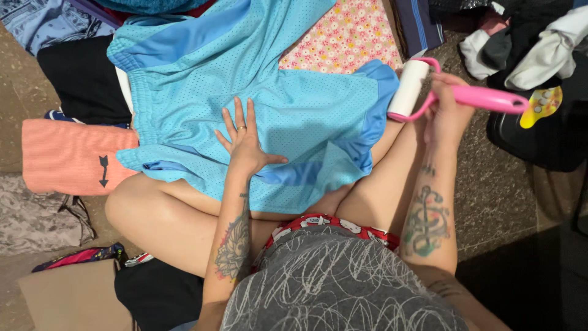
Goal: The person sits on the floor and uses a lint roller to clean a light blue garment, then folds it and places it on a pile. They then pick up a red garment, unfold it, and begin folding it.
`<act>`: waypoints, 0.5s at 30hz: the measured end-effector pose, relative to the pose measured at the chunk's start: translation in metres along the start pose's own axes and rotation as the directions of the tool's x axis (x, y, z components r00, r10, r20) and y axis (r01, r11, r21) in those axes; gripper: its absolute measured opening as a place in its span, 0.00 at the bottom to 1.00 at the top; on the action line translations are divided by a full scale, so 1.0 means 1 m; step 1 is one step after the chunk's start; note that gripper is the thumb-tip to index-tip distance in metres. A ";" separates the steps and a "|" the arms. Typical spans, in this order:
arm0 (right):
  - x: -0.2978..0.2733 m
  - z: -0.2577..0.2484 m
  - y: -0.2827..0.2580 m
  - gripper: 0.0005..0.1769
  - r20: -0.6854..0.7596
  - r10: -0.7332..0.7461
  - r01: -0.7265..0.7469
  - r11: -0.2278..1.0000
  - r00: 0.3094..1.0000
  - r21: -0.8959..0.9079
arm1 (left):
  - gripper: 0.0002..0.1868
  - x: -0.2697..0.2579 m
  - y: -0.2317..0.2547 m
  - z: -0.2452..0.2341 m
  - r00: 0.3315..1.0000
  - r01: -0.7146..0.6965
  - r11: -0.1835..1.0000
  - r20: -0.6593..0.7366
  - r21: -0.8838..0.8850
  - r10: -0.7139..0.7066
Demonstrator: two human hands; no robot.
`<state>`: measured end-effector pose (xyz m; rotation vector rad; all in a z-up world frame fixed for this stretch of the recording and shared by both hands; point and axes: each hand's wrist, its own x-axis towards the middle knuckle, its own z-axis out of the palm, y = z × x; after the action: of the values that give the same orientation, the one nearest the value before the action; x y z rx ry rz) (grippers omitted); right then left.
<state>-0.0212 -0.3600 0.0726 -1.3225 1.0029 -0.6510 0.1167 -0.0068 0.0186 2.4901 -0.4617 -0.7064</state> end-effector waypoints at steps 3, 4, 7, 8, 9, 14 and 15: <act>0.001 0.006 0.016 0.07 -0.050 -0.175 0.182 0.955 0.983 0.233 | 0.90 -0.008 -0.001 0.004 1.000 -0.012 1.000 -0.012 0.018 0.012; 0.002 0.008 0.022 0.07 -0.094 -0.228 0.245 0.929 0.969 0.276 | 0.90 -0.011 -0.001 0.005 1.000 -0.015 0.999 -0.016 0.030 0.016; 0.011 0.009 0.021 0.07 -0.096 -0.294 0.309 0.904 0.951 0.296 | 0.89 -0.019 0.001 0.013 0.997 0.068 0.987 0.011 0.144 -0.070; 0.011 0.014 0.019 0.07 -0.098 -0.316 0.330 0.894 0.944 0.303 | 0.89 -0.020 0.002 0.015 0.998 0.069 0.986 -0.004 0.149 -0.069; 0.008 0.020 0.016 0.08 -0.104 -0.337 0.353 0.883 0.936 0.310 | 0.88 -0.021 0.002 0.017 0.998 0.067 0.986 -0.017 0.155 -0.065; -0.053 0.125 0.065 0.10 0.417 -0.270 0.063 0.892 0.868 0.447 | 0.87 -0.022 0.004 0.020 0.996 0.048 0.988 -0.077 0.146 -0.037; -0.068 0.144 0.085 0.13 0.479 -0.128 0.089 0.991 0.869 0.104 | 0.87 -0.024 0.004 0.020 0.996 0.047 0.990 -0.081 0.137 -0.036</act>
<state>0.0617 -0.2176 -0.0024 -1.3868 0.4899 -0.4031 0.0859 -0.0072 0.0154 2.6538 -0.4453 -0.6080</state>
